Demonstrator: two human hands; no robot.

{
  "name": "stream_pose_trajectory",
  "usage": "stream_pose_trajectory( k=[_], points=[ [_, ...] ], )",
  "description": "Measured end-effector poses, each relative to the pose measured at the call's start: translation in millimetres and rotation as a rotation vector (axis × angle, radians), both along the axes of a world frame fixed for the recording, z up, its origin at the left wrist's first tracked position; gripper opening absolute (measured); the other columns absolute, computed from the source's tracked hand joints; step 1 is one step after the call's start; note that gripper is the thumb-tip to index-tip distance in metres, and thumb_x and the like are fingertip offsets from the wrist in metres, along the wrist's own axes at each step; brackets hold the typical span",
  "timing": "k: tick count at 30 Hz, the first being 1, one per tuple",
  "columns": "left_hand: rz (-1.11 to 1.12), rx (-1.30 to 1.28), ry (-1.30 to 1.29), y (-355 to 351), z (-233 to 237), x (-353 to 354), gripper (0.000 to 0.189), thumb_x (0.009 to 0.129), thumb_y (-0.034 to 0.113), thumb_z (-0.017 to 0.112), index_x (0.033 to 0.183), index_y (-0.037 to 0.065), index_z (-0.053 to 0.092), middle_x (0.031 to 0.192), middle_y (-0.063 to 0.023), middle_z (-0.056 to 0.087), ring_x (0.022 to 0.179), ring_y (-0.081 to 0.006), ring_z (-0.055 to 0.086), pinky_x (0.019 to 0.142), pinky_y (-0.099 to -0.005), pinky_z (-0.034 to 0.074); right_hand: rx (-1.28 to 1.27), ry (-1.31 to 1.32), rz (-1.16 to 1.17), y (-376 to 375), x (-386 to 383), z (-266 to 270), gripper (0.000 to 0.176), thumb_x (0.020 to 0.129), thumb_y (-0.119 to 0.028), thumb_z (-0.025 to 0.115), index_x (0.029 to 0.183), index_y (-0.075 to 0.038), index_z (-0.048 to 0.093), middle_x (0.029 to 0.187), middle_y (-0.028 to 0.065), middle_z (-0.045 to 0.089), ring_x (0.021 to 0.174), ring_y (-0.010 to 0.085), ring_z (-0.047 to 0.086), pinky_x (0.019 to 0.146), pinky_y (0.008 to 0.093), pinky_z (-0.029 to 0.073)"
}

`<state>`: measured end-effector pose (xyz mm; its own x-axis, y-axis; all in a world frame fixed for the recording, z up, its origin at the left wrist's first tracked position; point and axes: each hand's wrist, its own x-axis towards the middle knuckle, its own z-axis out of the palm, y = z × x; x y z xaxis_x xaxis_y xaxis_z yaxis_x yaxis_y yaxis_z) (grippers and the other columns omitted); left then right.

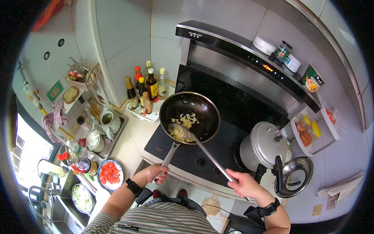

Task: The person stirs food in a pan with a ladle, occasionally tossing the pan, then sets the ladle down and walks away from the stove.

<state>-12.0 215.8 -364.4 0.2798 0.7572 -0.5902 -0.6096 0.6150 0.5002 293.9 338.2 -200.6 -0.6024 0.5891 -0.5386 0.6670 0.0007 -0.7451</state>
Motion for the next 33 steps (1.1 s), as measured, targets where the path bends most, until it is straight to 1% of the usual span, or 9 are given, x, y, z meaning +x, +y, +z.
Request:
stream_pose_trajectory(
  k=[7, 10, 11, 13, 14, 18, 20, 29, 33],
  points=[
    [0.002, -0.029, -0.015, 0, 1, -1, 0.014, 0.08, 0.012, 0.05, 0.071, 0.006, 0.041, 0.056, -0.0028, 0.04, 0.038, -0.0095, 0.033, 0.034, -0.025, 0.029, 0.17, 0.097, -0.173, 34, -46, -79, 0.049, 0.08, -0.003, 0.051, 0.127, -0.008, 0.036, 0.057, 0.0019, 0.046, 0.038, 0.0081, 0.043, 0.035, 0.0235, 0.036],
    [-0.001, -0.029, -0.02, 1, -4, -1, 0.013, 0.08, 0.011, 0.05, 0.074, 0.006, 0.041, 0.057, -0.0028, 0.04, 0.039, -0.0094, 0.033, 0.034, -0.0252, 0.029, 1.18, 0.321, -0.034, 69, -82, -144, 0.048, 0.079, -0.006, 0.053, 0.125, -0.006, 0.038, 0.058, 0.0049, 0.049, 0.037, 0.0109, 0.043, 0.035, 0.0259, 0.037],
    [-0.001, -0.033, -0.02, 0, -5, 0, 0.013, 0.08, 0.011, 0.05, 0.074, 0.006, 0.041, 0.057, -0.0028, 0.04, 0.039, -0.0094, 0.033, 0.034, -0.0252, 0.029, 1.176, 0.321, -0.035, 63, -84, -143, 0.048, 0.079, -0.006, 0.053, 0.125, -0.006, 0.038, 0.058, 0.0049, 0.049, 0.037, 0.0109, 0.043, 0.035, 0.0259, 0.037],
    [0.017, -0.019, -0.001, 0, -5, -1, 0.012, 0.08, 0.011, 0.051, 0.075, 0.006, 0.041, 0.057, -0.0028, 0.04, 0.039, -0.0093, 0.033, 0.034, -0.0254, 0.029, 0.35, 0.133, -0.18, 44, -88, -115, 0.049, 0.078, -0.006, 0.054, 0.125, -0.006, 0.039, 0.056, 0.0048, 0.048, 0.037, 0.0109, 0.043, 0.035, 0.0256, 0.037],
    [0.016, -0.018, 0.001, 0, -7, -1, 0.012, 0.08, 0.011, 0.051, 0.075, 0.006, 0.041, 0.057, -0.0028, 0.04, 0.039, -0.0093, 0.033, 0.034, -0.0254, 0.029, 0.212, 0.119, -0.188, 34, -85, -92, 0.049, 0.079, -0.005, 0.053, 0.126, -0.007, 0.038, 0.052, 0.0033, 0.045, 0.037, 0.0097, 0.042, 0.034, 0.0248, 0.036],
    [0.012, -0.007, -0.015, 1, -9, -2, 0.012, 0.08, 0.012, 0.051, 0.076, 0.006, 0.041, 0.057, -0.003, 0.04, 0.038, -0.0094, 0.033, 0.034, -0.0253, 0.029, 0.158, 0.093, -0.009, 22, -45, -56, 0.049, 0.079, -0.004, 0.052, 0.126, -0.006, 0.037, 0.06, 0.0036, 0.05, 0.04, 0.0086, 0.044, 0.035, 0.0247, 0.036],
    [0.014, -0.012, -0.014, 0, -9, -1, 0.013, 0.08, 0.012, 0.051, 0.076, 0.006, 0.041, 0.057, -0.003, 0.04, 0.038, -0.0094, 0.033, 0.034, -0.0253, 0.029, -0.182, 0.22, -0.113, 24, -30, -59, 0.049, 0.08, -0.001, 0.051, 0.126, -0.007, 0.037, 0.063, 0.0027, 0.049, 0.039, 0.008, 0.041, 0.033, 0.024, 0.035],
    [0.004, -0.016, -0.033, 2, -9, 0, 0.013, 0.08, 0.012, 0.052, 0.076, 0.005, 0.041, 0.057, -0.0032, 0.04, 0.039, -0.0098, 0.034, 0.034, -0.0255, 0.03, 0.251, 0.157, -0.453, 25, -64, -115, 0.051, 0.08, -0.007, 0.05, 0.128, -0.007, 0.034, 0.053, 0.0017, 0.045, 0.037, 0.01, 0.043, 0.033, 0.0254, 0.037],
    [0.02, -0.004, -0.025, 0, -9, -2, 0.014, 0.08, 0.012, 0.051, 0.073, 0.005, 0.041, 0.057, -0.0029, 0.04, 0.039, -0.0098, 0.034, 0.034, -0.0253, 0.029, -0.051, 0.353, -0.482, 19, -69, -110, 0.053, 0.079, -0.001, 0.049, 0.129, -0.007, 0.031, 0.06, 0.0026, 0.046, 0.037, 0.0098, 0.041, 0.031, 0.0251, 0.035]
  ],
)
